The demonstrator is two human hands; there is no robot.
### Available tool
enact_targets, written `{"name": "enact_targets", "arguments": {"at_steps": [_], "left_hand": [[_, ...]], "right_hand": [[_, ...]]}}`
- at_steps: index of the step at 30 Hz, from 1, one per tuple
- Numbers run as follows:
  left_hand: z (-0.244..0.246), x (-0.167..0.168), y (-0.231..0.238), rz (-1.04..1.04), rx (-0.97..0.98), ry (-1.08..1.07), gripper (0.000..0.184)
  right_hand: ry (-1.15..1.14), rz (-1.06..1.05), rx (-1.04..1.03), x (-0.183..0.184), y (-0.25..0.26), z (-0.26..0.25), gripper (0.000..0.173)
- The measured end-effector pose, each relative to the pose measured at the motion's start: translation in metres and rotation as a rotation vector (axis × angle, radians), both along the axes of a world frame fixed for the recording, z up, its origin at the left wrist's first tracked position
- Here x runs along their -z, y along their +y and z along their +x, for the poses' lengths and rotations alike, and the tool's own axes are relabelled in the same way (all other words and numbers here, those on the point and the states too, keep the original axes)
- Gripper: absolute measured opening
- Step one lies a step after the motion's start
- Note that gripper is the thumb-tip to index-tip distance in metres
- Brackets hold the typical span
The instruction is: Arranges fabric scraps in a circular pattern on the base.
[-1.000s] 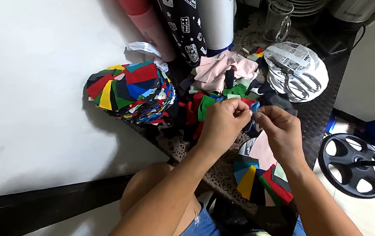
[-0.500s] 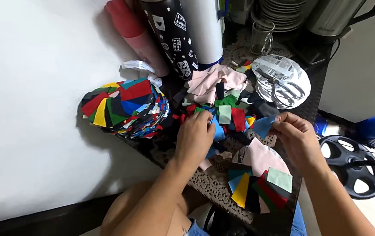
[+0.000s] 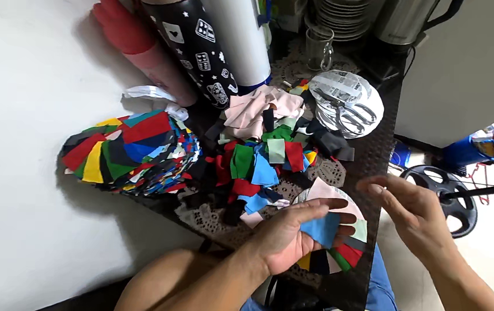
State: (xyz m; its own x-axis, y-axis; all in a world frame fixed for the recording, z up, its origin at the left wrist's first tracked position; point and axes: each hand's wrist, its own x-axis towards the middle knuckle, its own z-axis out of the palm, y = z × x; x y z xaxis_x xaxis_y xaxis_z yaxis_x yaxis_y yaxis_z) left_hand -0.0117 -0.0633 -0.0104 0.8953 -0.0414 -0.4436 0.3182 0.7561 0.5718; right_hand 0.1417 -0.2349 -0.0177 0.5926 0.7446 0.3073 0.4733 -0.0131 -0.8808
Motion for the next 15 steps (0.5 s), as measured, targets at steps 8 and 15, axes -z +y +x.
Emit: {"name": "enact_targets", "arguments": {"at_steps": [8,15], "left_hand": [[0.005,0.005,-0.021,0.109,-0.042,-0.171,0.042],[0.008,0.005,-0.035,0.236,-0.057,-0.356,0.043]], "right_hand": [[0.463,0.095,0.118,0.037,-0.034,-0.054,0.016],[0.619,0.266,0.135,0.041,-0.034,-0.077,0.031]]}}
